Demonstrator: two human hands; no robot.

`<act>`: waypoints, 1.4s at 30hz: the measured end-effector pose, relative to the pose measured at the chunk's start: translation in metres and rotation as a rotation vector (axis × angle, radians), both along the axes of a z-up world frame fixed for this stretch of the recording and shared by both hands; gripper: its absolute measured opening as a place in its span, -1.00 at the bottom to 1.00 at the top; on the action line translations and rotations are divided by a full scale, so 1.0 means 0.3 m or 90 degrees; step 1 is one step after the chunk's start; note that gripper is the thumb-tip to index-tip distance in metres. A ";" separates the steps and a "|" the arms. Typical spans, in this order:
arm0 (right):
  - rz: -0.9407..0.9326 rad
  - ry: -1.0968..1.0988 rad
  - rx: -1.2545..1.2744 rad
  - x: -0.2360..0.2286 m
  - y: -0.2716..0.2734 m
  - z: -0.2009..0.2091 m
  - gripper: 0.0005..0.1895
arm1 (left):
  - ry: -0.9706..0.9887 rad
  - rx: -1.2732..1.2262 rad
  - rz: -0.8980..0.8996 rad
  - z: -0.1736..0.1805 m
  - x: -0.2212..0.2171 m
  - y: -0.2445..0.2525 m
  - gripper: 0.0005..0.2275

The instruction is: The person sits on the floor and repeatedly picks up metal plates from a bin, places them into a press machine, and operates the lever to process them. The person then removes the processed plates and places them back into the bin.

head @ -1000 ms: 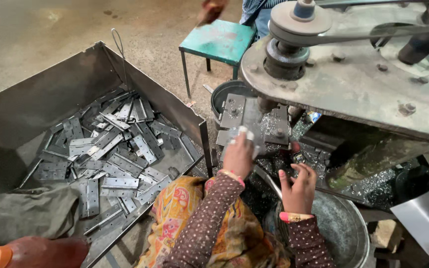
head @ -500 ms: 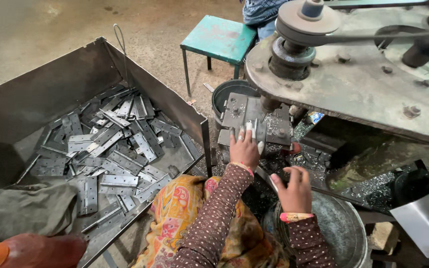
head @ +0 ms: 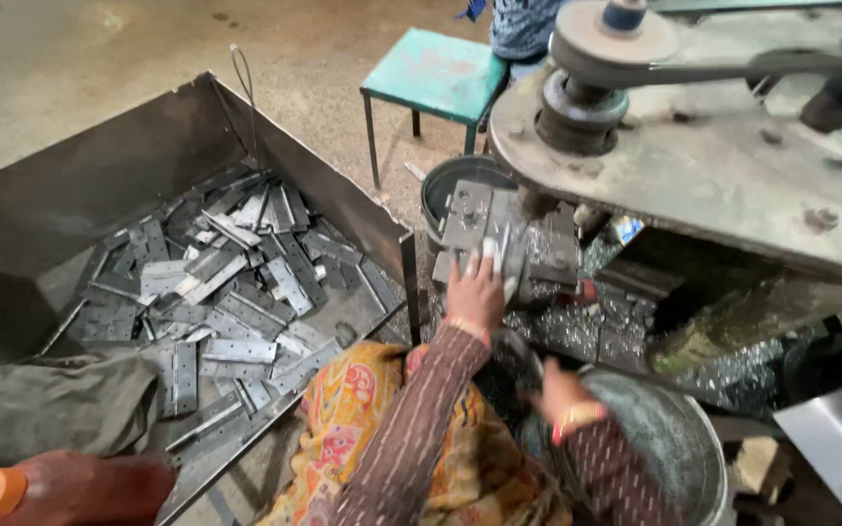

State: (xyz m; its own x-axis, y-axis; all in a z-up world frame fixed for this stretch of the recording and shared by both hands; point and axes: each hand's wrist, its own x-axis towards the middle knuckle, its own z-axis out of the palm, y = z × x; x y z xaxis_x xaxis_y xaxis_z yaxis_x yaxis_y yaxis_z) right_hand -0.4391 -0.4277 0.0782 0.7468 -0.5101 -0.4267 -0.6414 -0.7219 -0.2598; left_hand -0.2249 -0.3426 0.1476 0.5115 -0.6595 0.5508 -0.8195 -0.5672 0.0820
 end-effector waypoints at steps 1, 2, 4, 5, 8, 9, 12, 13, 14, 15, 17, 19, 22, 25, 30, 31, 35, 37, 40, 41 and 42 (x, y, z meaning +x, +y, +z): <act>0.006 -0.015 -0.025 0.036 -0.034 0.002 -0.32 | 0.049 0.052 0.001 -0.018 0.014 -0.022 -0.62; 0.012 -0.031 -0.054 0.052 -0.061 -0.004 -0.34 | 0.096 0.100 0.001 -0.017 0.047 -0.065 -0.61; -0.054 -0.142 0.041 -0.013 0.009 -0.064 -0.42 | 0.148 0.153 0.001 -0.014 0.056 -0.093 -0.63; -0.086 -0.201 0.087 -0.049 0.039 -0.087 -0.45 | 0.151 0.159 0.000 -0.007 0.049 -0.087 -0.67; -0.142 -0.096 -0.026 -0.120 0.143 -0.145 -0.48 | 0.165 0.109 -0.019 0.025 0.031 -0.042 -0.70; -0.137 -0.085 -0.017 -0.127 0.146 -0.152 -0.48 | 0.172 0.086 -0.030 0.031 0.017 -0.018 -0.70; -0.091 -0.067 -0.007 -0.102 0.096 -0.140 -0.45 | 0.154 0.174 -0.026 0.055 -0.001 0.000 -0.72; -0.067 -0.059 -0.011 -0.105 0.080 -0.130 -0.42 | 0.128 0.151 -0.024 0.044 -0.019 0.017 -0.69; -0.038 -0.059 -0.020 -0.072 0.039 -0.112 -0.38 | 0.095 0.121 -0.018 0.043 -0.013 0.018 -0.66; -0.020 -0.053 -0.032 -0.029 -0.005 -0.096 -0.36 | 0.061 0.091 -0.012 0.043 -0.004 0.013 -0.62; 0.008 -0.031 -0.049 -0.001 -0.057 -0.091 -0.33 | 0.065 0.102 -0.003 0.030 -0.014 0.009 -0.62; 0.000 -0.045 -0.042 -0.029 -0.034 -0.124 -0.33 | 0.052 0.115 0.006 0.035 -0.007 0.007 -0.61; -0.066 -0.081 -0.031 -0.117 0.081 -0.206 -0.33 | 0.063 0.129 0.004 0.040 -0.010 0.002 -0.62; -0.007 -0.146 -0.078 -0.080 -0.003 -0.182 -0.31 | 0.105 0.086 -0.008 0.031 0.009 -0.019 -0.67; 0.003 -0.007 -0.021 0.009 -0.054 -0.022 -0.28 | 0.187 0.129 -0.014 0.001 0.037 -0.098 -0.71; -0.002 -0.016 -0.018 -0.006 -0.038 -0.008 -0.30 | 0.187 0.135 -0.013 0.007 0.047 -0.115 -0.74; -0.104 -0.091 -0.013 -0.129 0.127 -0.129 -0.40 | 0.112 0.138 -0.005 0.033 0.049 -0.122 -0.74; -0.091 -0.095 -0.004 -0.108 0.064 -0.175 -0.46 | 0.103 0.149 -0.005 0.060 0.051 -0.102 -0.73; -0.081 -0.083 0.016 -0.111 0.071 -0.157 -0.39 | 0.160 0.209 -0.038 0.070 0.019 -0.033 -0.73; -0.071 -0.083 0.014 -0.072 0.039 -0.115 -0.33 | 0.153 0.208 -0.039 0.078 0.029 -0.032 -0.73; -0.052 -0.046 0.007 -0.041 0.007 -0.068 -0.31 | 0.154 0.208 -0.042 0.071 0.021 -0.029 -0.73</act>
